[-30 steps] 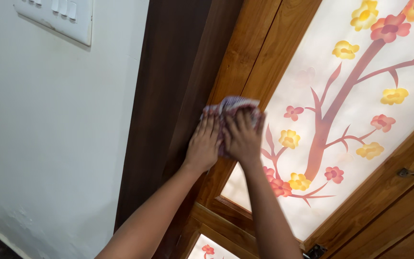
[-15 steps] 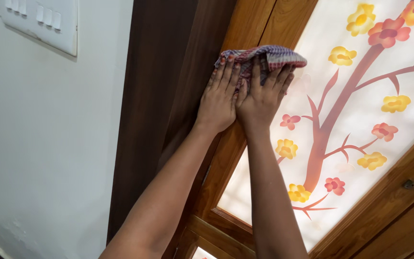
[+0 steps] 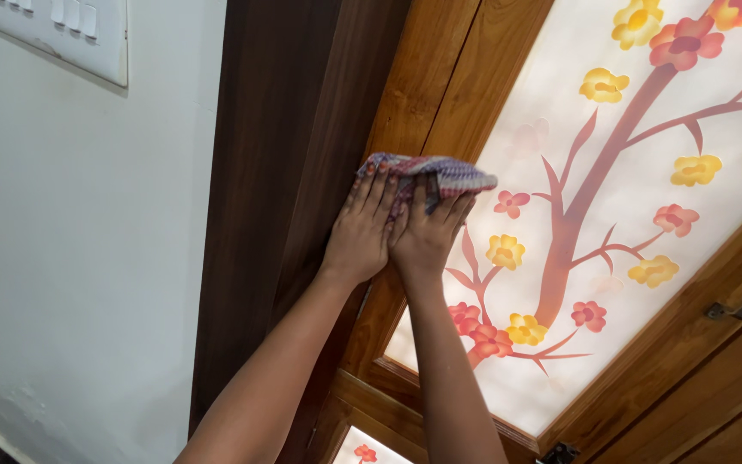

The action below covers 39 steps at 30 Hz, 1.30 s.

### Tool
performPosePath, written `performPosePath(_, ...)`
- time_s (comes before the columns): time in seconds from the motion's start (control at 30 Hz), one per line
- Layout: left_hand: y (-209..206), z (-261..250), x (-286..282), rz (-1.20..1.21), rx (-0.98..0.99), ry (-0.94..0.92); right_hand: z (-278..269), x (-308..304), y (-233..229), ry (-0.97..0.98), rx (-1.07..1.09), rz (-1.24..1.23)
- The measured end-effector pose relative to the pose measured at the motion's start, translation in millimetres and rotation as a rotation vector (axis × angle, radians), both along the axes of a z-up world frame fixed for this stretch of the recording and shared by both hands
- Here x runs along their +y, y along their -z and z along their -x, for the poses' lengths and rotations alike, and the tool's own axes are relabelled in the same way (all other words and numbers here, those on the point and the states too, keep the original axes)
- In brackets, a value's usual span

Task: The person wipes the frosted glass panels and the wooden frame of an interior door using a cloth. They then move the cloth to wipe the metal handle and the sliding latch mechanism.

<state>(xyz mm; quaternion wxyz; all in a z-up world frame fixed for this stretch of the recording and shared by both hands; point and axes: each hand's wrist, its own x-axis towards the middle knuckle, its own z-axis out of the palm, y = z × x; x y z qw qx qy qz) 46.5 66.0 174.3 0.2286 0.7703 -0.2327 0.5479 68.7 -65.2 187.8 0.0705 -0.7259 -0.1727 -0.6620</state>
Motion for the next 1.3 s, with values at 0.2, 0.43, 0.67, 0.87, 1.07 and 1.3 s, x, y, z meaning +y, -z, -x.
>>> performPosePath(0.2, 40.9, 13.8, 3.1, -0.089, 0.141, -0.032, 7.0, -3.5, 56.2, 0.017, 0.102, -0.002)
performPosePath(0.43, 67.2, 43.8, 2.7, -0.096, 0.293, 0.03, 41.5, -16.3, 109.5, -0.036, 0.164, 0.093)
performPosePath(0.67, 57.0, 80.4, -8.7, -0.094, 0.345, -0.081, 90.2, -49.9, 95.2, -0.068, 0.305, 0.213)
performPosePath(0.87, 18.3, 99.6, -63.1, -0.048, 0.494, 0.045, 143.0, -102.0, 56.5, -0.079, 0.293, 0.156)
performPosePath(1.07, -35.6, 138.2, -162.6, 0.152, 0.354, 0.408, 207.7, -188.0, -8.0, 0.137, 0.199, -0.011)
performPosePath(1.3, -115.0, 173.8, -262.6, 0.231, 0.149, 0.655, 248.0, -277.4, -88.9, 0.29, -0.041, -0.207)
